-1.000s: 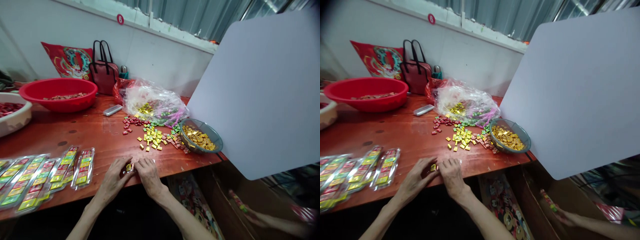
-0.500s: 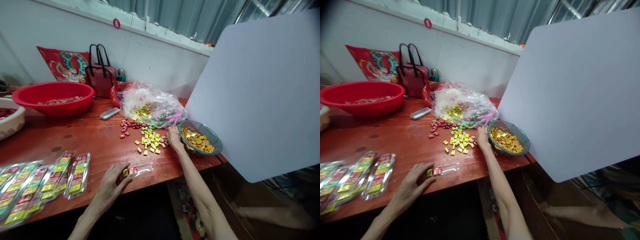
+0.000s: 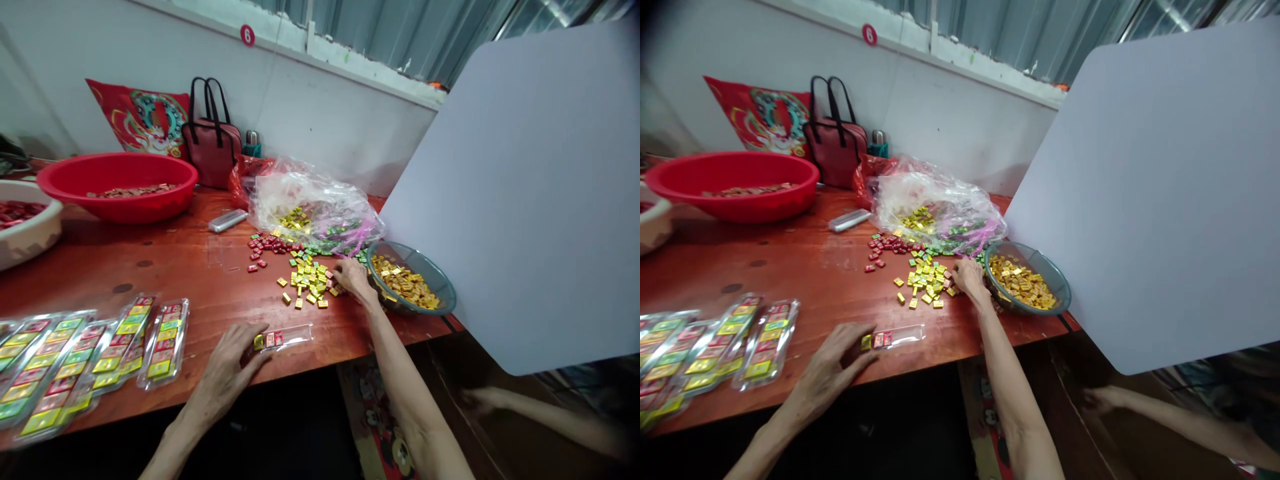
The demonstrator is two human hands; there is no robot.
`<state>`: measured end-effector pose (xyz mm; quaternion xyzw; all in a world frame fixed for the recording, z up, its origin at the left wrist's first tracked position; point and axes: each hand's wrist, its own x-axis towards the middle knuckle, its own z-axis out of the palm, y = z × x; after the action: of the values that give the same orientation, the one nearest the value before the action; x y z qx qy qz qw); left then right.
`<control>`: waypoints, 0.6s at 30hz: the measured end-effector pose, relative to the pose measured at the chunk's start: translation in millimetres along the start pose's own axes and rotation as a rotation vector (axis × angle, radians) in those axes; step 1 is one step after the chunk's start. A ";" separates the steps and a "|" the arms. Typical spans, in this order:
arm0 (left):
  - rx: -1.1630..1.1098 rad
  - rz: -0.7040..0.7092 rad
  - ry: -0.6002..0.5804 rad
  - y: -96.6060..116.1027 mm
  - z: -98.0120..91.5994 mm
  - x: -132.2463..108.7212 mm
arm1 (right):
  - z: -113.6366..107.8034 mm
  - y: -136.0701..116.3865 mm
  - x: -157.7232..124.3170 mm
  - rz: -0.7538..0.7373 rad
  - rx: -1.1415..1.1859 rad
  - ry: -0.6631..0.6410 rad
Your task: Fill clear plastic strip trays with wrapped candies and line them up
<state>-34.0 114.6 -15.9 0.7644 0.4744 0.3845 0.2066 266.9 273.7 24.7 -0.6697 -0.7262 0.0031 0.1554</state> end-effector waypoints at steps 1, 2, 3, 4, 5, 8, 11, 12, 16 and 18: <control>0.002 -0.003 0.000 0.2 -0.2 0.0 | -1.1 -2.4 -0.1 -0.007 0.027 0.009; 0.005 -0.006 -0.001 0.2 -0.4 0.0 | -1.7 -5.1 0.4 -0.015 0.057 0.020; 0.008 -0.007 -0.001 0.1 -0.4 0.0 | -2.0 -7.9 1.4 -0.026 0.090 0.031; 0.011 -0.007 -0.001 -0.3 -0.3 0.1 | -2.0 -10.9 2.5 -0.039 0.125 0.039; 0.013 -0.005 -0.004 -0.7 -0.2 0.0 | -1.9 -13.9 3.4 -0.055 0.161 0.046; 0.016 0.000 -0.021 -2.2 0.3 -0.3 | -2.8 -21.8 1.7 -0.098 0.261 0.067; 0.015 -0.005 -0.036 -2.7 0.3 -1.0 | -7.5 -25.3 -11.4 -0.131 0.354 0.096; 0.015 -0.007 -0.038 -2.7 0.3 -1.2 | -9.6 -25.7 -18.6 -0.140 0.406 0.109; 0.017 0.003 -0.031 -2.8 0.8 -1.3 | -12.9 -32.1 -55.9 -0.127 0.615 0.145; 0.017 0.010 -0.026 -2.8 1.2 -1.0 | -8.8 -41.9 -73.7 -0.134 0.598 0.119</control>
<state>-34.9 115.0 -19.0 0.7734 0.4713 0.3715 0.2044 232.2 195.9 25.7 -0.5439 -0.7252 0.1672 0.3876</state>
